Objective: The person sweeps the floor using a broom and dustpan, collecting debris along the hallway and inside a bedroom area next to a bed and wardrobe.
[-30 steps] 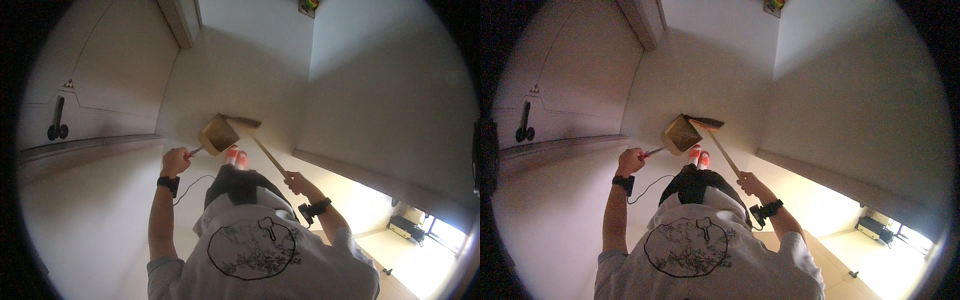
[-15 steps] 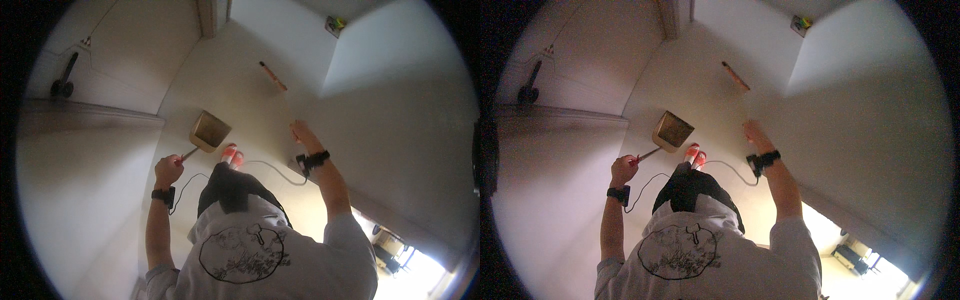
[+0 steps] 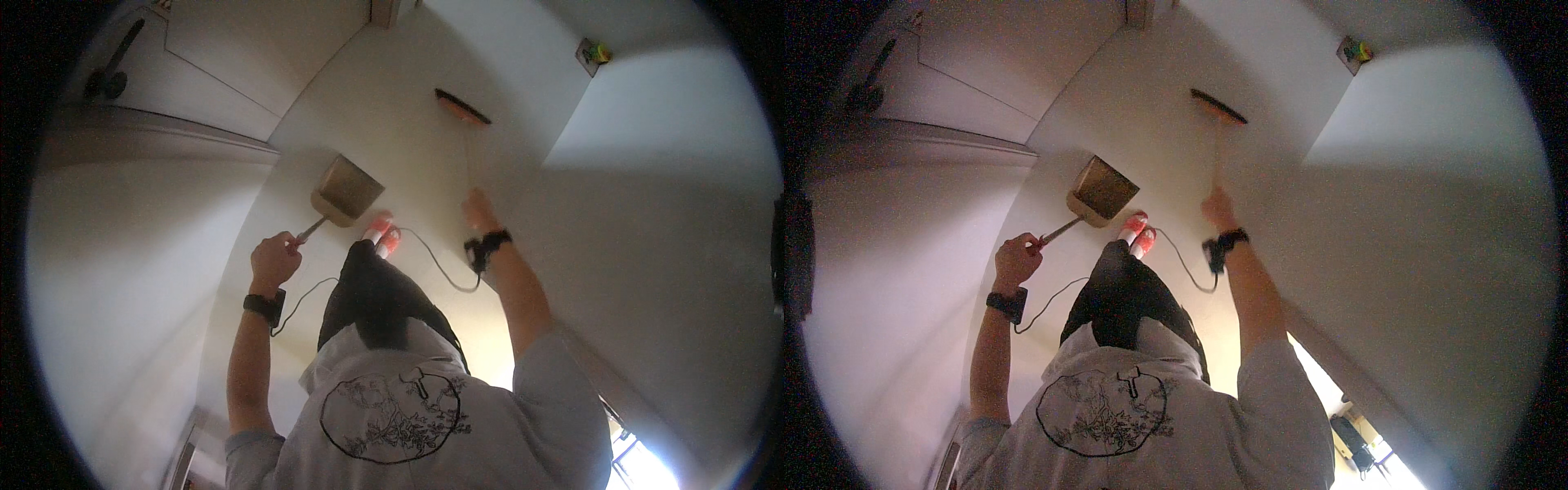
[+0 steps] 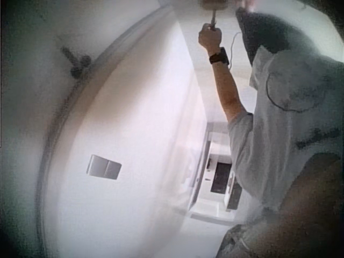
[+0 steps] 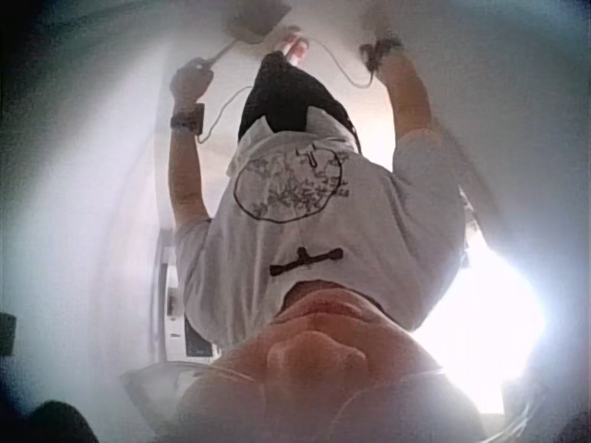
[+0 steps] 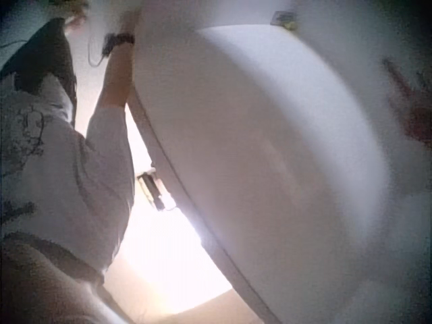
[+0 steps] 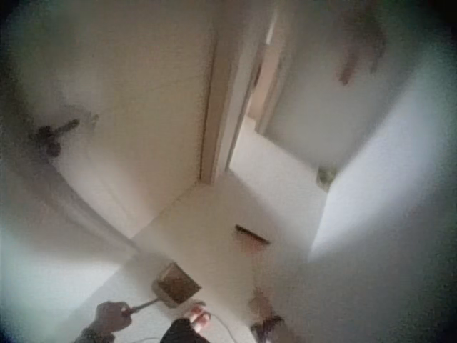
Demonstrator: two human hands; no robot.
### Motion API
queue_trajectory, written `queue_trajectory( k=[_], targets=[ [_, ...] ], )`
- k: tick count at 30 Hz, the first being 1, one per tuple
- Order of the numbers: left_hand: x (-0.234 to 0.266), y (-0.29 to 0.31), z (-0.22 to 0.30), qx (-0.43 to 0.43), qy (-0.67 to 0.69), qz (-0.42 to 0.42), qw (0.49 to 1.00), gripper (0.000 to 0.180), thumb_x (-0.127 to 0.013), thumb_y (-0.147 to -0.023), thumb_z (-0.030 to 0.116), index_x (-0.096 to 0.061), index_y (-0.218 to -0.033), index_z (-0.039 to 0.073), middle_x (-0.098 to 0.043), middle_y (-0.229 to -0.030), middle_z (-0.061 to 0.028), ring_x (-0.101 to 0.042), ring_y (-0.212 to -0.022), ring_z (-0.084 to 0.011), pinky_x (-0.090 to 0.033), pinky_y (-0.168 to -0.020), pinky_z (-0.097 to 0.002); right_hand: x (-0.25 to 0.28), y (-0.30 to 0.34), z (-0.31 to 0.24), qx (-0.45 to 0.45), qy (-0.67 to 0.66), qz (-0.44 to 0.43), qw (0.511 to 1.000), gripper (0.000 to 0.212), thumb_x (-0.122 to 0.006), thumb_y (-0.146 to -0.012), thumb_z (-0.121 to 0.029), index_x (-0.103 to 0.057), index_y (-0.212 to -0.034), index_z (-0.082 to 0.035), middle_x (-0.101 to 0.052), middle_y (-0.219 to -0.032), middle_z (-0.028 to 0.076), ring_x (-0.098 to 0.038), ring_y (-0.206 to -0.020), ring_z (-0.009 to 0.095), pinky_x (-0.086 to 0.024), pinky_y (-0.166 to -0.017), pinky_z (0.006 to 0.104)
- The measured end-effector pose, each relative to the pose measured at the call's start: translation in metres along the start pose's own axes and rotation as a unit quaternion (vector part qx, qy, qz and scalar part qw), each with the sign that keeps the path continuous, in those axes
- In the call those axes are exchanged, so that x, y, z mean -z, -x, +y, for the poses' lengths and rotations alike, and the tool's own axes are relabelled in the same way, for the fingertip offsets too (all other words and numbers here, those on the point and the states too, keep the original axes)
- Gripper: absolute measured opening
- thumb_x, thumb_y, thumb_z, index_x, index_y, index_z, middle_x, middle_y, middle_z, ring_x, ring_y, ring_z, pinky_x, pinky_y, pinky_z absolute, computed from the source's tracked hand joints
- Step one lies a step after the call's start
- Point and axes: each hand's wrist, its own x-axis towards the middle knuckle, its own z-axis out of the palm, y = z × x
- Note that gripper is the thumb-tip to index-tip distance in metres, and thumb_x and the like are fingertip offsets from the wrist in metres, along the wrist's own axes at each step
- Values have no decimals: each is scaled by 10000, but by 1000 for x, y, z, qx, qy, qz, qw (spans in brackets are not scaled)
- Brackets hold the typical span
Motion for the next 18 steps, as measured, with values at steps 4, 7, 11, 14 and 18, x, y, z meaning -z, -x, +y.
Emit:
queue_trajectory(
  k=[4,7,11,14,18],
  targets=[
    [8,13,-6,14,-19,-8,1000,108,-549,-661,147,-600,-755,135,-618,-705,-61,-589,-677,-245,-469,-621,-351,-6,105,-58,6,-49,15,999,570,-514,-649,-90,-326,-1158,85,-556,-726,265,-580,-632,325,-470,-572,435],
    [5,16,-3,-14,-23,8,1000,109,-553,-652,159,-600,-749,141,-617,-711,-60,-586,-688,-249,-468,-630,-352,12,177,-82,-53,-138,-83,985,692,-510,-642,-81,-192,-1227,104,-528,-560,239,-560,-551,359,-464,-511,442],
    [5,12,-13,-36,-47,18,998,108,-556,-645,185,-600,-739,156,-611,-703,-68,-583,-695,-251,-466,-631,-353,54,216,-124,-116,-195,-251,941,630,-451,-664,-69,-200,-1228,60,-533,-776,313,-542,-760,428,-446,-660,464],
    [2,16,-13,-28,-43,16,999,113,-555,-649,189,-606,-745,157,-610,-710,-70,-584,-699,-243,-466,-628,-352,51,227,-121,23,-194,-105,975,562,-475,-698,-68,-283,-1218,26,-563,-685,213,-570,-600,339,-464,-523,403],
    [-2,16,-26,-28,-18,28,999,117,-543,-663,193,-616,-748,160,-612,-713,-68,-587,-702,-239,-466,-635,-354,79,222,-125,-243,-491,-232,803,508,-529,-747,-85,-377,-1232,-93,-424,-572,-24,-353,-415,51,-285,-333,195]
  ],
)
